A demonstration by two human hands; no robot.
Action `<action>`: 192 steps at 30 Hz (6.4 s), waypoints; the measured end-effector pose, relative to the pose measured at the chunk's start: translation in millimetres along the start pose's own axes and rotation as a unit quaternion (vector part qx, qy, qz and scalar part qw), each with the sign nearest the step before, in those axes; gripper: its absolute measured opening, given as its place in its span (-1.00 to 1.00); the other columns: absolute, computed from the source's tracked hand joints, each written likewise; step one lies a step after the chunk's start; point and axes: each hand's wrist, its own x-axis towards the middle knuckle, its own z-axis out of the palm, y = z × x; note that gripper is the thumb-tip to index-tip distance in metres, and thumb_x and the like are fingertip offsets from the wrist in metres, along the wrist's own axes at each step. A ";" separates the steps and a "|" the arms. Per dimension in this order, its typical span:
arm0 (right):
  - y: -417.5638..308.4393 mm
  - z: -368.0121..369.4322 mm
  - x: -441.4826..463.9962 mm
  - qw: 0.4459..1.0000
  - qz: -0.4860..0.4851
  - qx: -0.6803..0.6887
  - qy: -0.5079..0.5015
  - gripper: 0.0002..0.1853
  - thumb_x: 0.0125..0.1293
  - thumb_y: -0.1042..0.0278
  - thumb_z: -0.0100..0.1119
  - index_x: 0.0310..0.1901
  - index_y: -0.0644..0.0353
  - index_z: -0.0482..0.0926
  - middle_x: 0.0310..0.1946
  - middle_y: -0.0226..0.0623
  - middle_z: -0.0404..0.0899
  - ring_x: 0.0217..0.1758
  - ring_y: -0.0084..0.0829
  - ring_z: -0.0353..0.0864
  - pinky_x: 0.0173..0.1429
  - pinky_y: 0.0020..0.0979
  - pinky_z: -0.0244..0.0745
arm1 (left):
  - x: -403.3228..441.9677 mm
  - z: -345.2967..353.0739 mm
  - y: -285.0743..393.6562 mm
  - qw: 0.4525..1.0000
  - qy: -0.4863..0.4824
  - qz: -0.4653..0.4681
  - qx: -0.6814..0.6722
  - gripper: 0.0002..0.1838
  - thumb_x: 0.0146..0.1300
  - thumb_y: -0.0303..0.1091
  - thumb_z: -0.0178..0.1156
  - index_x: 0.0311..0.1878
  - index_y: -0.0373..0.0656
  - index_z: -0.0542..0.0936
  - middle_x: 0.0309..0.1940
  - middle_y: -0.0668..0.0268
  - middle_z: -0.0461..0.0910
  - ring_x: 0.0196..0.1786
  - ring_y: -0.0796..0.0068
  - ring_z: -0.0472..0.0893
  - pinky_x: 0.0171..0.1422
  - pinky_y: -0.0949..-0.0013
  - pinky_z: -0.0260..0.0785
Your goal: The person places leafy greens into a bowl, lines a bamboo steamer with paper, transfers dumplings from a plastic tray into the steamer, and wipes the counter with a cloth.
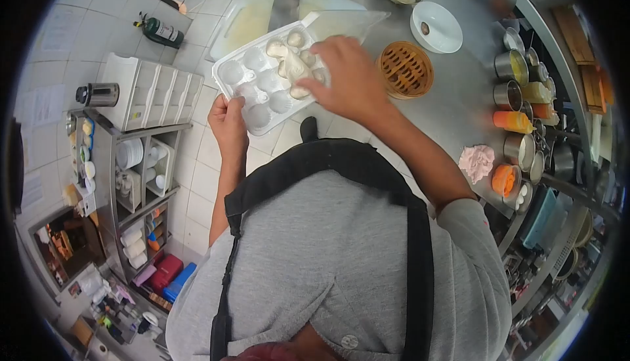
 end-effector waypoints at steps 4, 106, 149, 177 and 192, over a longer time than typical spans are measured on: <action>10.1 50.0 14.9 0.988 0.109 0.006 -0.110 -0.63 0.28 0.13 0.47 0.00 0.16 0.70 0.04 -0.11 0.65 0.21 -0.05 0.61 0.24 -0.12 0.53 | 29.2 -2.6 0.0 1.000 -0.021 0.002 -0.020 -0.82 0.31 -0.51 0.27 -0.43 -0.16 0.52 -0.49 0.57 0.44 -0.42 0.77 0.31 -0.30 0.54 0.18; 96.3 -91.2 -68.9 0.837 0.367 0.360 0.188 -0.72 0.54 0.50 0.13 0.22 0.28 0.55 -0.15 -0.31 0.77 -0.16 -0.65 0.65 -0.03 -0.54 0.55 | 87.6 114.1 -4.8 0.974 -0.153 0.122 0.111 -0.71 0.44 -0.27 0.38 0.06 -0.28 0.68 -0.06 0.25 0.70 -0.08 0.46 0.62 0.11 0.36 0.47; 212.3 -51.0 -167.7 0.801 0.557 0.173 0.137 -0.74 0.43 0.25 0.25 -0.06 0.31 0.67 -0.28 -0.13 0.77 -0.23 -0.28 0.75 -0.05 -0.26 0.62 | 22.5 266.8 -56.7 0.877 -0.415 -0.226 0.081 -0.72 0.31 -0.43 0.45 0.05 -0.25 0.66 -0.26 0.37 0.68 -0.23 0.55 0.64 -0.10 0.34 0.55; 223.9 -69.4 -131.4 0.968 0.235 -0.080 -0.035 -0.59 0.37 0.30 0.28 0.22 0.20 0.64 0.18 -0.07 0.65 0.32 -0.06 0.58 0.35 -0.07 0.55 | 8.8 338.7 -45.3 0.734 -0.437 0.349 0.386 -0.36 0.12 -0.45 0.42 0.34 -0.21 0.60 0.20 -0.04 0.59 0.28 -0.04 0.58 0.40 0.03 0.47; 244.7 -21.6 -140.2 0.932 0.185 -0.252 -0.183 -0.72 0.38 0.32 0.19 0.04 0.15 0.73 0.10 -0.25 0.67 0.28 -0.24 0.59 0.27 -0.01 0.41 | 6.9 363.5 -87.1 0.582 -0.538 0.277 0.544 -0.23 0.10 -0.56 0.36 0.46 -0.17 0.46 0.42 -0.07 0.43 0.39 -0.21 0.51 0.47 0.01 0.48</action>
